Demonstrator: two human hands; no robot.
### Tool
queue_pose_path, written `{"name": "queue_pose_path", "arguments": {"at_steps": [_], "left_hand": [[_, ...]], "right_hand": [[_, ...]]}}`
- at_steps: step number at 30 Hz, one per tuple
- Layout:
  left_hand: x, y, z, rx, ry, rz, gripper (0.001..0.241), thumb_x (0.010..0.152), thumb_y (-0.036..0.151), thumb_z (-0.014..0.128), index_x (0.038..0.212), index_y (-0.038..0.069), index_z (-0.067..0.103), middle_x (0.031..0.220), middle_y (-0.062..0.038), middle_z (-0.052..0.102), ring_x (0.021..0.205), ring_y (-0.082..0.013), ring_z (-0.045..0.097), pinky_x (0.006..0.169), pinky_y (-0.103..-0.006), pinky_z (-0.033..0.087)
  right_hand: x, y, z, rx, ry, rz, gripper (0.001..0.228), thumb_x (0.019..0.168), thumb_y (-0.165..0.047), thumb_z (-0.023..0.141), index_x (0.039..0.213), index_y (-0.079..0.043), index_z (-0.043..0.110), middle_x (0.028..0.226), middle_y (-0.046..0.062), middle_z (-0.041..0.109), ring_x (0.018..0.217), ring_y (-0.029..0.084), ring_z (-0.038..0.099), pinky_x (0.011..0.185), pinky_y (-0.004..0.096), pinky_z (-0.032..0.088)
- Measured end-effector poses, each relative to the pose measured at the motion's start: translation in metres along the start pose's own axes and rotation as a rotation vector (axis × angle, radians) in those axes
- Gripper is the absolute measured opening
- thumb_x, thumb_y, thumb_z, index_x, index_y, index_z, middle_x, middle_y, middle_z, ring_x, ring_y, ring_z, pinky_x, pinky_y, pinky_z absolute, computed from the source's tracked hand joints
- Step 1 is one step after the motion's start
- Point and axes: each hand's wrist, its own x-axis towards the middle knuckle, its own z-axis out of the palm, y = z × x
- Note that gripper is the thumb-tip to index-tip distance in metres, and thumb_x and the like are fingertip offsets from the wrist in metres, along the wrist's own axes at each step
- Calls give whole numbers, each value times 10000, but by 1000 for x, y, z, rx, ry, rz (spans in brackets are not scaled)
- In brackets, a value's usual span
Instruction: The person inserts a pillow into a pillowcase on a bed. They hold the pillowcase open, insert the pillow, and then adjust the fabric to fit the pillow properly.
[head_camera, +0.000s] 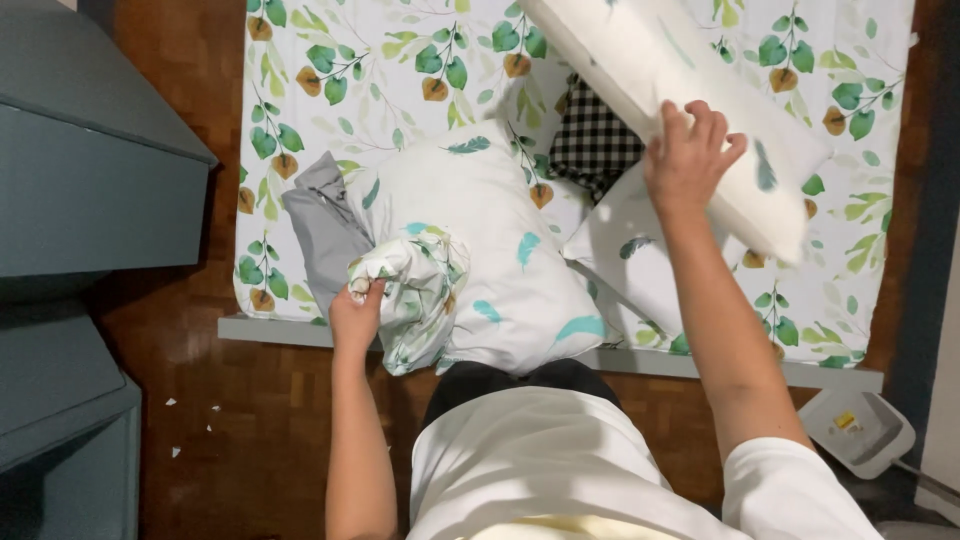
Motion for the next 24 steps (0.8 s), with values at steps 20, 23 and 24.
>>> {"name": "queue_pose_path", "arguments": {"at_steps": [20, 23, 24], "left_hand": [[-27, 18, -5, -46, -55, -54, 292, 901, 321, 776, 1060, 78, 748, 904, -149, 750, 910, -244, 684, 800, -434, 540], [-15, 2, -8, -3, -80, -72, 338, 884, 372, 796, 1113, 127, 749, 949, -130, 758, 942, -247, 694, 814, -432, 548], [-9, -4, -7, 37, -101, -83, 393, 871, 415, 813, 1169, 166, 749, 1004, -136, 765, 991, -272, 713, 829, -440, 556]], "right_hand": [[-335, -195, 165, 349, -1390, 586, 313, 886, -565, 593, 1082, -365, 733, 1017, -57, 751, 1076, 250, 681, 913, 547, 484], [-313, -191, 149, 541, -1317, 630, 136, 831, -374, 619, 898, -287, 699, 816, -17, 664, 831, 259, 653, 778, 475, 496], [-296, -186, 136, 704, -1283, 647, 70, 776, -258, 646, 720, -217, 641, 659, -1, 566, 665, 247, 593, 690, 424, 476]]}}
